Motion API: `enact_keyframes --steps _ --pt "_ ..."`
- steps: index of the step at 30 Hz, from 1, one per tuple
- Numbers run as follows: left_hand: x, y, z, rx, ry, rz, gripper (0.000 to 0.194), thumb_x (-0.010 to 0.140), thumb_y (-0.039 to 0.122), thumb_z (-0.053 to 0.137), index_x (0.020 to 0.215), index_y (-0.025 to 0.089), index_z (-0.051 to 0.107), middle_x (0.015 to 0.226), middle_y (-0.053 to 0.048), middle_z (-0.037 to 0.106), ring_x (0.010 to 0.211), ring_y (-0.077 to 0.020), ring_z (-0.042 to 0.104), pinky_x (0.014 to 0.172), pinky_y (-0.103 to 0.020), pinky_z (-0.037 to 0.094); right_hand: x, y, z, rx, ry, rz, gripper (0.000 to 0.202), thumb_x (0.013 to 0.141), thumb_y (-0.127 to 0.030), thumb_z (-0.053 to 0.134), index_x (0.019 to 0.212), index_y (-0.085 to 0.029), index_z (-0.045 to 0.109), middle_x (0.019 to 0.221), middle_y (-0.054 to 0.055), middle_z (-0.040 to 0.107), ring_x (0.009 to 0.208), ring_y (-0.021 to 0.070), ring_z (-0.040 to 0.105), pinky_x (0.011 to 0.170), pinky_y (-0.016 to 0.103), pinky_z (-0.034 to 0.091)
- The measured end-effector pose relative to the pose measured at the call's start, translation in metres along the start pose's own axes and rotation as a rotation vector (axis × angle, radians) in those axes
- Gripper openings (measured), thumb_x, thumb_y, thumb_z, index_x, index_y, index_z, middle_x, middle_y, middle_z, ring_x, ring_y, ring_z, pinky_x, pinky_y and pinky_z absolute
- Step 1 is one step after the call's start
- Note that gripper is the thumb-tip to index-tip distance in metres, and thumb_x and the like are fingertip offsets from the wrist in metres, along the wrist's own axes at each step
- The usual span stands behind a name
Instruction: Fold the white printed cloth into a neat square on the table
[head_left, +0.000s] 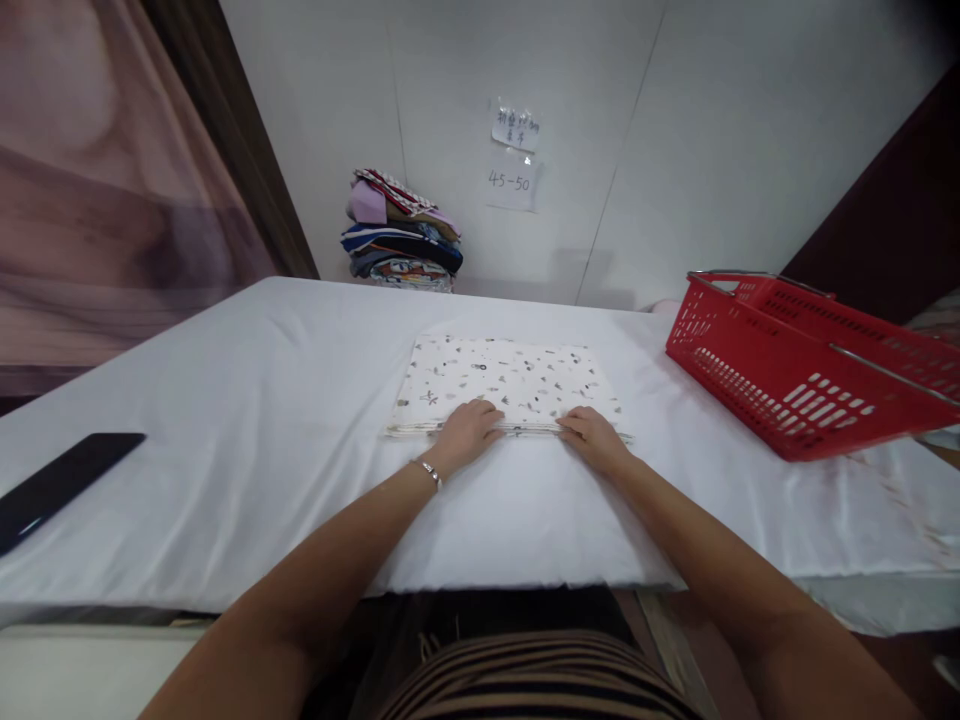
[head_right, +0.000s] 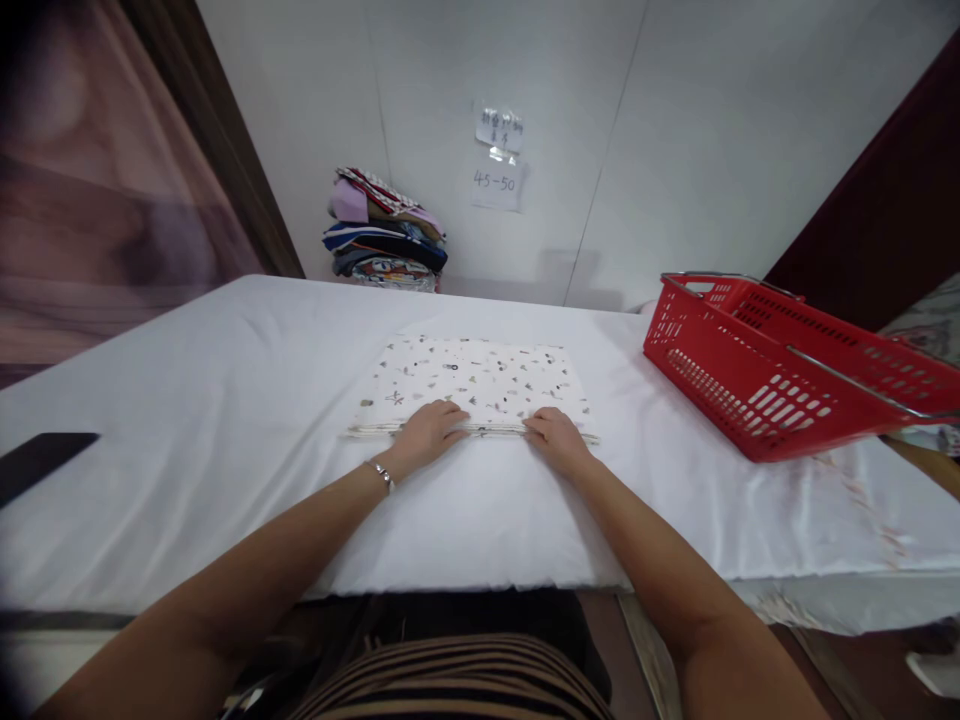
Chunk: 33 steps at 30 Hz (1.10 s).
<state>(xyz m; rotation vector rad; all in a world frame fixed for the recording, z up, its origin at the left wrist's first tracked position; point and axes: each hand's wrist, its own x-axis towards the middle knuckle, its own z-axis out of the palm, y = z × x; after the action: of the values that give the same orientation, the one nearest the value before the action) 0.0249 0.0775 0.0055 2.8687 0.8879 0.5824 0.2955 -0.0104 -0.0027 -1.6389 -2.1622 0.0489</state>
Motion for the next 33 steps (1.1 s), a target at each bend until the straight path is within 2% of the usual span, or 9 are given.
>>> enact_keyframes --steps 5,11,15,18,21,24,29,33 --pt "0.008 0.005 0.003 0.000 -0.056 -0.002 0.026 0.091 0.027 0.043 0.088 0.017 0.066 0.089 -0.007 0.060 0.087 -0.0188 0.051 0.076 -0.032 0.040 0.000 0.001 0.003 0.035 0.038 0.021 0.023 0.089 -0.026 0.047 0.095 -0.021 0.069 0.094 0.007 0.063 0.091 0.0198 0.054 0.080 0.033 0.045" --pt "0.001 0.003 0.003 0.006 -0.034 0.035 0.023 0.090 0.029 0.045 0.089 0.018 0.065 0.093 -0.006 0.060 0.089 -0.0190 0.051 0.078 -0.032 0.040 -0.007 0.004 0.004 -0.032 0.053 -0.080 0.025 0.089 -0.027 0.047 0.101 -0.019 0.067 0.099 0.010 0.062 0.093 0.0216 0.053 0.082 0.037 0.046" --pt "0.001 0.003 -0.001 0.014 -0.051 0.059 0.019 0.087 0.028 0.050 0.099 0.019 0.061 0.099 -0.007 0.058 0.092 -0.0198 0.051 0.079 -0.033 0.040 -0.008 0.005 -0.003 -0.077 -0.004 -0.134 0.029 0.086 -0.018 0.046 0.110 -0.018 0.062 0.109 0.012 0.059 0.101 0.0233 0.051 0.087 0.041 0.044" --pt "0.003 0.008 -0.004 0.085 -0.092 0.077 0.020 0.086 0.016 0.045 0.099 0.017 0.060 0.097 -0.008 0.058 0.091 -0.0206 0.051 0.075 -0.033 0.040 -0.006 0.005 -0.006 -0.145 -0.100 -0.155 0.039 0.081 -0.008 0.043 0.116 -0.017 0.059 0.113 0.012 0.058 0.104 0.0234 0.050 0.088 0.040 0.043" --pt "0.005 0.013 -0.004 0.162 -0.106 0.082 0.026 0.083 0.005 0.040 0.097 0.016 0.058 0.095 -0.010 0.058 0.088 -0.0213 0.051 0.072 -0.034 0.039 -0.004 0.004 -0.007 -0.215 -0.151 -0.147 0.045 0.079 -0.005 0.042 0.120 -0.017 0.055 0.115 0.013 0.058 0.103 0.0235 0.051 0.086 0.040 0.043" --pt "0.004 0.017 -0.002 0.198 -0.107 0.078 0.025 0.081 0.003 0.041 0.095 0.014 0.058 0.096 -0.011 0.058 0.088 -0.0223 0.051 0.070 -0.034 0.039 -0.005 0.004 -0.006 -0.260 -0.111 -0.158 0.044 0.079 -0.005 0.040 0.118 -0.016 0.056 0.112 0.013 0.059 0.101 0.0232 0.052 0.085 0.039 0.044" --pt "-0.005 0.021 -0.002 0.234 -0.067 0.096 0.020 0.085 0.007 0.043 0.097 0.016 0.055 0.096 -0.009 0.057 0.088 -0.0217 0.050 0.068 -0.033 0.038 -0.015 0.011 -0.007 -0.295 0.043 -0.227 0.044 0.076 -0.002 0.038 0.111 -0.017 0.060 0.108 0.011 0.062 0.099 0.0230 0.055 0.084 0.038 0.046" --pt "-0.016 0.026 0.000 0.250 -0.078 0.136 0.016 0.087 0.011 0.043 0.097 0.017 0.055 0.095 -0.007 0.057 0.089 -0.0201 0.051 0.071 -0.032 0.039 -0.028 0.014 -0.003 -0.266 0.040 -0.275 0.044 0.078 -0.002 0.037 0.110 -0.020 0.061 0.107 0.010 0.063 0.096 0.0222 0.057 0.080 0.037 0.049"
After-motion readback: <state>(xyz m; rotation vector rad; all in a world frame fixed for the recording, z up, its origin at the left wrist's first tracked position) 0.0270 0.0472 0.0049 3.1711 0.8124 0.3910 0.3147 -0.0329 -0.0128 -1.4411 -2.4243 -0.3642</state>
